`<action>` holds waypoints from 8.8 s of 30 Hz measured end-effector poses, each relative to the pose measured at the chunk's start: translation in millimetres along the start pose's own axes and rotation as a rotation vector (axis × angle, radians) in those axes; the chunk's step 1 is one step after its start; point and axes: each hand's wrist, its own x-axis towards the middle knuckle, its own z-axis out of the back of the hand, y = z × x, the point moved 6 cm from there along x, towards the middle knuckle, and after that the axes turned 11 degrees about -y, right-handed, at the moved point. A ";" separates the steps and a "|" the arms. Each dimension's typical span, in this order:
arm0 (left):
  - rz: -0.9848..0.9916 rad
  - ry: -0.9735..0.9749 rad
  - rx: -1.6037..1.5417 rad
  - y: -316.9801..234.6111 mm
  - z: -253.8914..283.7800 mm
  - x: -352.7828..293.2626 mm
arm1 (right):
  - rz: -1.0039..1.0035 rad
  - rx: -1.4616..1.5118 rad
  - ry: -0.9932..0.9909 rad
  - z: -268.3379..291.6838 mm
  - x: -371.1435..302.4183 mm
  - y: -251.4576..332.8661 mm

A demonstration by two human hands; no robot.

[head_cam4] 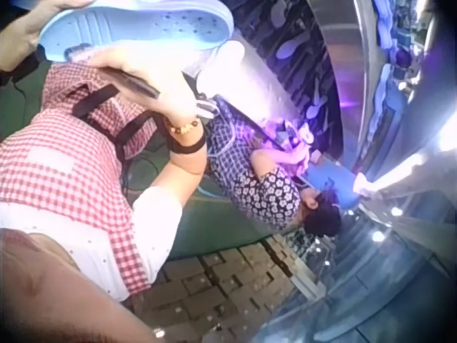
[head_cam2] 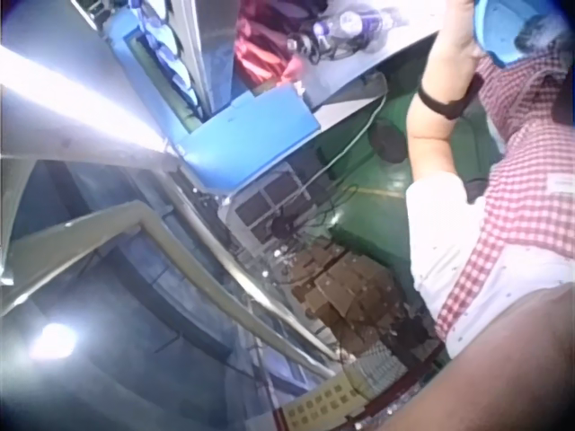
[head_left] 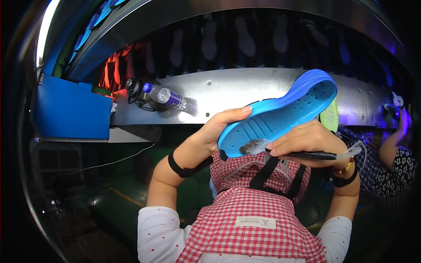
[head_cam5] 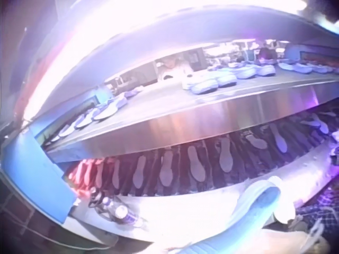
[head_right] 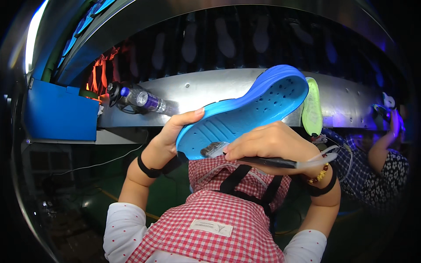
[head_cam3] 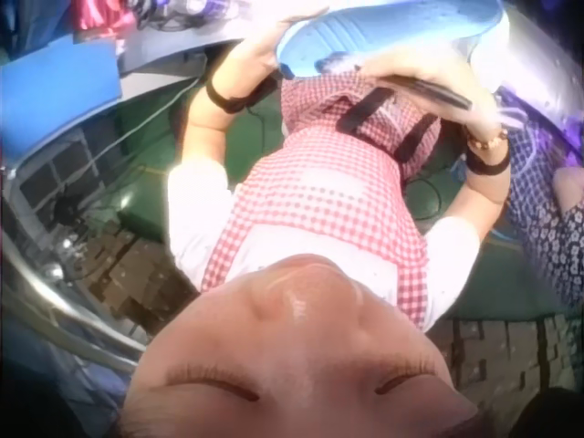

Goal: Apply adhesive or primer to shoe outsoles using a brush.

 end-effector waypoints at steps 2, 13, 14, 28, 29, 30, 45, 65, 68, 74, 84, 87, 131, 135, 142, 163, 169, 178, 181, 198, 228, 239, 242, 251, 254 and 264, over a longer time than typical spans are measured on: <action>0.000 -0.037 0.133 -2.9 14.0 -0.3 | 0.001 -0.033 0.076 -7.0 -5.7 -2.1; -0.024 -0.192 0.377 -9.2 30.2 -7.7 | 0.001 -0.195 0.198 7.7 -10.4 3.3; 0.003 -0.216 0.419 -6.8 35.4 -9.3 | -0.021 -0.337 0.323 3.3 -13.5 5.5; -0.091 -0.142 0.105 3.2 27.9 0.9 | -0.246 0.189 -0.060 8.3 -13.8 -14.3; -0.093 -0.130 -0.034 6.8 27.4 7.5 | -0.325 0.246 -0.112 3.8 -13.2 -20.4; -0.081 -0.119 -0.012 9.5 27.0 9.5 | -0.478 0.291 -0.180 0.9 -16.3 -35.6; -0.191 -0.016 -0.284 16.9 50.2 21.4 | -0.404 0.194 -0.445 -7.8 -32.2 -61.9; -0.177 -0.084 -0.371 26.9 74.4 22.3 | -0.142 -0.136 -0.563 18.3 -24.6 -57.3; -0.197 -0.126 -0.322 25.2 63.7 23.4 | -0.153 -0.194 -0.674 22.9 -24.4 -66.9; -0.188 -0.189 -0.257 34.7 54.2 35.7 | -0.188 -0.435 -0.806 25.8 -16.8 -100.8; -0.223 -0.270 -0.170 27.9 60.3 45.2 | -0.057 -0.534 -0.673 -22.7 -8.9 -65.3; -0.307 -0.213 -0.199 7.9 77.0 55.3 | 0.080 -0.374 -0.544 -54.8 -7.0 -44.0; -1.565 -0.118 1.778 -63.1 -39.7 130.7 | -0.347 0.733 -1.452 83.8 -163.7 -92.4; -0.968 0.021 1.676 9.8 -19.5 151.4 | -0.371 1.161 -1.621 81.4 -185.3 -102.0; -1.402 0.004 1.627 -42.5 -58.8 130.5 | -0.420 1.392 -1.638 77.3 -176.7 -112.1; -1.905 -0.453 0.641 -275.9 -97.3 47.1 | -0.462 0.841 -1.432 61.6 -149.9 -100.1; -1.036 -0.322 0.193 -207.6 -48.6 23.6 | -0.457 0.704 -1.342 70.2 -143.7 -108.7; -0.214 0.446 -0.132 -1.9 16.9 8.3 | -0.463 0.865 -1.200 58.7 -93.1 -104.8; -0.151 0.266 0.032 52.0 50.3 42.0 | -0.538 0.889 -1.088 45.6 -78.8 -111.7; -0.333 0.170 -0.412 59.6 42.9 69.0 | -0.572 0.441 -0.687 6.2 5.4 -117.6; -0.493 0.054 -0.345 12.7 22.2 27.6 | -0.315 0.187 -0.200 -4.8 5.4 -22.0; -0.845 0.124 -0.377 -21.4 24.7 7.9 | -0.003 0.196 -0.165 1.0 -0.8 -11.5; -0.878 0.139 -0.447 -29.6 25.7 5.5 | -0.154 0.086 -0.413 18.2 -5.1 -19.9; -0.905 0.098 -0.367 -46.3 19.5 -8.0 | -0.273 0.225 -0.442 19.5 -21.3 -25.9; -0.949 0.008 -0.361 -49.4 21.4 -8.8 | -0.174 0.161 -0.347 8.5 -19.2 -26.3; -0.877 -0.181 -0.235 -20.9 4.3 -4.1 | -0.483 0.934 -0.591 -11.5 -31.6 -50.9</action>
